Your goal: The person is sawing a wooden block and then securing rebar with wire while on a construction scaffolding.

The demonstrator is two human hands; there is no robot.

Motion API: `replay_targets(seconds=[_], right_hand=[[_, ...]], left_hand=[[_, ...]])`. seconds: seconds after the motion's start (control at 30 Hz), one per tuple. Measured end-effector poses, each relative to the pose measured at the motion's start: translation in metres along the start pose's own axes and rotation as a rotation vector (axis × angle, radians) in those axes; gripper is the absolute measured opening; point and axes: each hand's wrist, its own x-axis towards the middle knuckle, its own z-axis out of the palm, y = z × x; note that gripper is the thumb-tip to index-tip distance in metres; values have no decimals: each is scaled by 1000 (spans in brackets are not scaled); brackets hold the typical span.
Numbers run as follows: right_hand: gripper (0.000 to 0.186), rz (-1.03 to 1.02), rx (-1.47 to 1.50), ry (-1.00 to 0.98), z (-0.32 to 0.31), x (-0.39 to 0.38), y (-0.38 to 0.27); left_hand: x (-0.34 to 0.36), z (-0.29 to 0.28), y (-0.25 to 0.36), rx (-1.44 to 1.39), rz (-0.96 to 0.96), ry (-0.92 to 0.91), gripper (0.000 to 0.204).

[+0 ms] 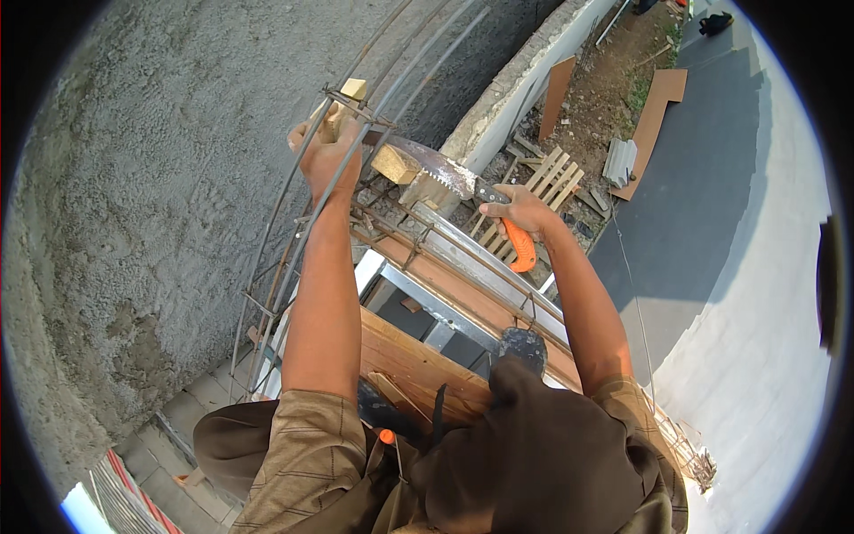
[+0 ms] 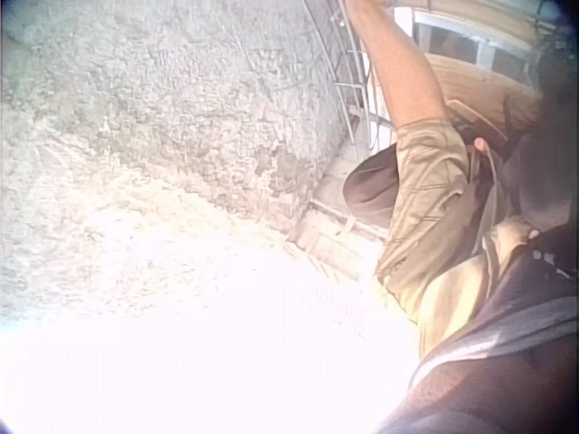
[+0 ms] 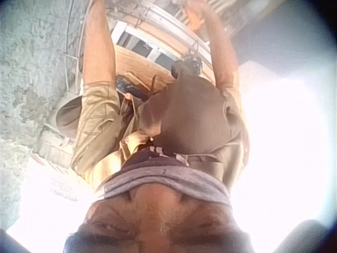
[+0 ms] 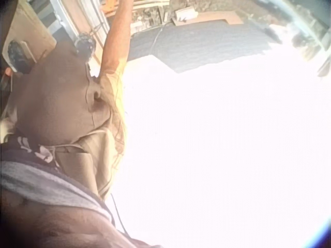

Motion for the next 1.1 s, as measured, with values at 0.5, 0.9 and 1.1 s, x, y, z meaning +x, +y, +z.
replay_targets(seconds=[0.5,0.9,1.1], right_hand=[[68,25,-2,26,5,-7,-10],[57,-11,-9,28,7,-5,-8],[49,-14,-49,75,4,-11,-9]], left_hand=[[-29,0,36,-1106,-569,285,38],[-60,-17,57,-1131,-854,92,35],[-128,-29,111,-1300,-874,12,39]])
